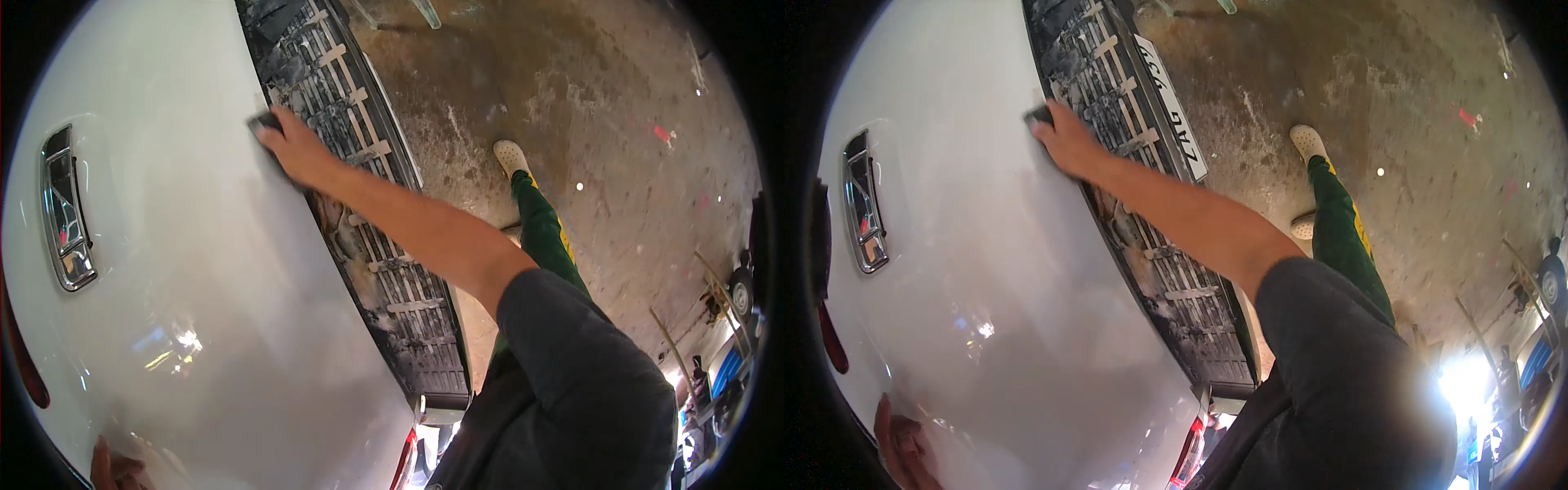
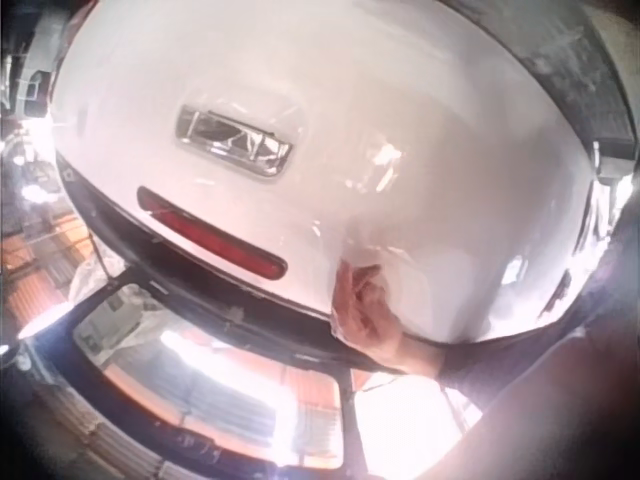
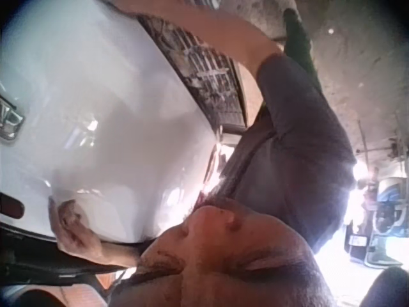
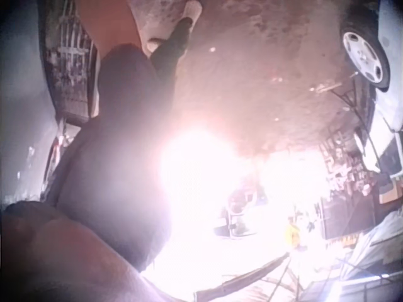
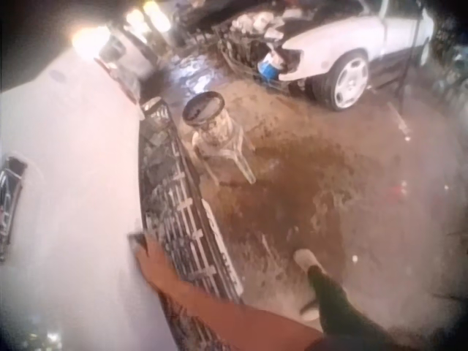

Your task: The person sands the white body of a pickup truck using a sanding block, periodically rinsing the block in a bucket of water.

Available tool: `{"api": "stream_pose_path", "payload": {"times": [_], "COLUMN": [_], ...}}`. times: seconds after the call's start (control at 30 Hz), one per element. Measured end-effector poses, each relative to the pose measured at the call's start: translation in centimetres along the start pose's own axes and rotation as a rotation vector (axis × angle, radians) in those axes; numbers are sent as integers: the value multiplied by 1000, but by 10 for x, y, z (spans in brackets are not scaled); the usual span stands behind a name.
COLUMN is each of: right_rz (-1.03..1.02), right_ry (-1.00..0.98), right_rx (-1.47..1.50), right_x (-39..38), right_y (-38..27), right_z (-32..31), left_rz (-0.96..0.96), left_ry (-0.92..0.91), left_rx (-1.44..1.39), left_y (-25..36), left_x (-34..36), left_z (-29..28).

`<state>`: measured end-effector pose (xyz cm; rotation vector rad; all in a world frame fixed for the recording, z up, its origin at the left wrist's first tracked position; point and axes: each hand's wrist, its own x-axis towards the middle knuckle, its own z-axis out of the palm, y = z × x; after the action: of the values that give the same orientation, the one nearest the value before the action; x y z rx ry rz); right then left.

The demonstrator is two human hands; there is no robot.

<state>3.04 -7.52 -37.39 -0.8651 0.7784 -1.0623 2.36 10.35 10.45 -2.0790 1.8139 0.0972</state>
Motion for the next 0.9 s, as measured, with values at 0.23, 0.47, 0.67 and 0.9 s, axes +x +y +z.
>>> {"api": "stream_pose_path", "payload": {"times": [0.23, 0.47, 0.67, 0.9], "right_rz": [9, 180, -51, -287], "right_ry": [-134, -339, -238, -113], "right_rx": [-82, -23, -155, -261], "right_x": [-170, -317, -251, -232], "right_y": [39, 27, 18, 41], "right_z": [21, -21, -10, 17], "left_rz": [25, -278, -122, 154], "left_ry": [16, -9, 167, 72], "left_rx": [-3, -18, -185, -13], "left_y": [-8, -50, -77, -6], "left_x": [-5, -18, -41, -14], "left_z": [1, -3, 12, 10]}}
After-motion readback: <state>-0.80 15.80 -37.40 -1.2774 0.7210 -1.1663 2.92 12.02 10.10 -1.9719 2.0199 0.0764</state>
